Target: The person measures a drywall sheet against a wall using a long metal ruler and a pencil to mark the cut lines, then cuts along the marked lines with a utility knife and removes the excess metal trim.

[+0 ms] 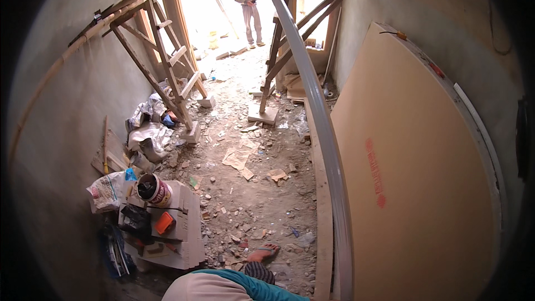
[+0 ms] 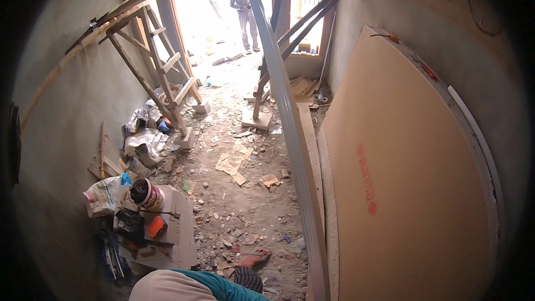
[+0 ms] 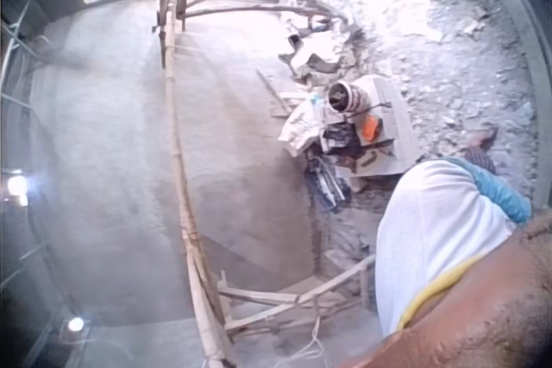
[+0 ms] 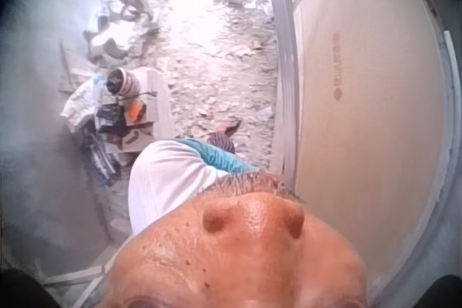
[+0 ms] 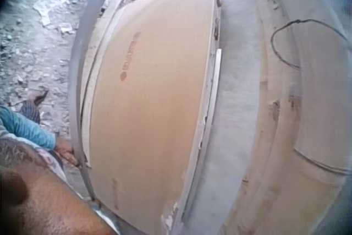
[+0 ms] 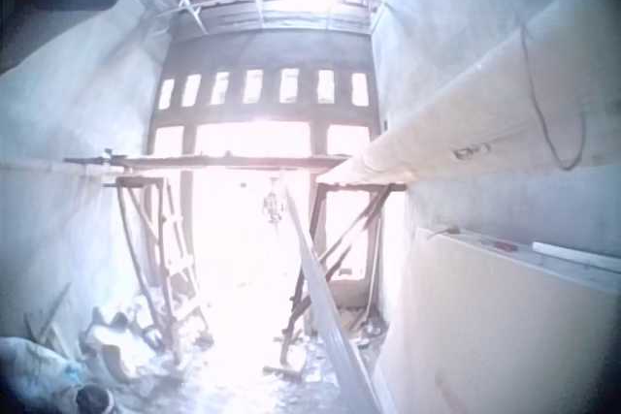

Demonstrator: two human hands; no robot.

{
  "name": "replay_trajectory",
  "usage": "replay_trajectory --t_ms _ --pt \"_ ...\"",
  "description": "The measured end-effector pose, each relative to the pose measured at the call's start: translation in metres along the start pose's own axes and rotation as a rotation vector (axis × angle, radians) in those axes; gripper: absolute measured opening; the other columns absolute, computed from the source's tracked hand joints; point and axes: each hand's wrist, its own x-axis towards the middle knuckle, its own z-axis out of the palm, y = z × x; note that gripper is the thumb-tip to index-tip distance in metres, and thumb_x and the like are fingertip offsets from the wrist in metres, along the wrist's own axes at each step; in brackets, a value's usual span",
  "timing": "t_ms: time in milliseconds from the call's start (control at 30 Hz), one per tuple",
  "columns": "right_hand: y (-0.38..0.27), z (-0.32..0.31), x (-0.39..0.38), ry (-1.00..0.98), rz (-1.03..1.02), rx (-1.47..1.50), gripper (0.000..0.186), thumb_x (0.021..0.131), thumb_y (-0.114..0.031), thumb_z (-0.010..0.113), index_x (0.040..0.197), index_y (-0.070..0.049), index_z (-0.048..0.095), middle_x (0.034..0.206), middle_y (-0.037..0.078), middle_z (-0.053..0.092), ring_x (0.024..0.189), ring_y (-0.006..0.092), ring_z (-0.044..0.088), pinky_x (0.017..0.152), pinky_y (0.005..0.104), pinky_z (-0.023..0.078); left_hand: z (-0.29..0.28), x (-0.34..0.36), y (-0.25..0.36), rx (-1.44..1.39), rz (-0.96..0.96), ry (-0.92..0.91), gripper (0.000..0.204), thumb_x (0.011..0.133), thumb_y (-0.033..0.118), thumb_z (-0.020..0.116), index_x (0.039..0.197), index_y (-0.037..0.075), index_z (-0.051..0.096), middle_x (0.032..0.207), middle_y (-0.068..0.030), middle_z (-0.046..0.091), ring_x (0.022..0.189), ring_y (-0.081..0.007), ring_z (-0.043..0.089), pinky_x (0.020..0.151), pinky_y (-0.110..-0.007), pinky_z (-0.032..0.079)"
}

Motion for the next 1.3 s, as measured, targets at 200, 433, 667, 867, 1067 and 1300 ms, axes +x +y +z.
replay_trajectory --t_ms 200,433,667,867,1067,1300 --pt "-0.054 0.018 -0.002 -0.250 0.020 0.129 0.050 0.069 0.000 0.078 0.113 -0.004 0.056 0.085 0.008 0.063 0.071 0.0226 0.062 0.061 0.0377 0.052 0.008 -0.002 0.035 0.029 0.115 -0.029 0.053 0.089 0.044 0.069 0.127 0.009 0.060 0.105 -0.0063 0.066 0.097 -0.0174 0.060 0.083 -0.036 0.051" --pt "-0.106 0.034 -0.013 -0.469 0.067 0.205 0.046 0.070 0.001 0.077 0.111 -0.004 0.056 0.084 0.007 0.062 0.070 0.0222 0.061 0.061 0.0372 0.052 0.005 -0.010 0.091 0.063 0.261 -0.058 0.056 0.088 0.044 0.071 0.130 0.010 0.058 0.108 -0.0071 0.066 0.099 -0.0183 0.060 0.084 -0.036 0.051" --pt "-0.159 0.070 -0.021 -0.571 0.152 0.204 0.043 0.071 0.003 0.075 0.108 -0.005 0.057 0.082 0.007 0.062 0.070 0.0218 0.061 0.060 0.0367 0.051 -0.060 -0.041 0.172 0.145 0.402 -0.047 0.059 0.086 0.043 0.073 0.133 0.011 0.057 0.110 -0.0078 0.066 0.101 -0.0191 0.060 0.086 -0.037 0.051" --pt "-0.208 0.091 -0.031 -0.599 0.276 0.231 0.040 0.072 0.004 0.074 0.107 -0.005 0.057 0.081 0.006 0.062 0.069 0.0215 0.061 0.060 0.0362 0.051 -0.128 -0.062 0.258 0.198 0.460 0.017 0.051 0.090 0.046 0.066 0.123 0.009 0.056 0.109 -0.0086 0.063 0.101 -0.0196 0.060 0.086 -0.039 0.051" --pt "-0.203 0.099 -0.051 -0.652 0.409 0.326 0.038 0.072 0.005 0.074 0.105 -0.005 0.057 0.080 0.006 0.062 0.069 0.0212 0.060 0.059 0.0358 0.050 -0.144 -0.066 0.307 -0.081 0.567 0.103 0.039 0.102 0.041 0.050 0.113 0.004 0.052 0.089 -0.0069 0.057 0.084 -0.0157 0.061 0.078 -0.033 0.051" --pt "-0.183 0.080 -0.068 -0.724 0.482 0.531 0.033 0.073 0.003 0.073 0.102 -0.004 0.058 0.079 0.006 0.062 0.068 0.0211 0.060 0.059 0.0359 0.050 -0.152 -0.060 0.352 -0.209 0.507 0.268 0.046 0.102 0.049 0.045 0.120 0.007 0.047 0.083 -0.0020 0.048 0.070 -0.0114 0.052 0.063 -0.029 0.046"
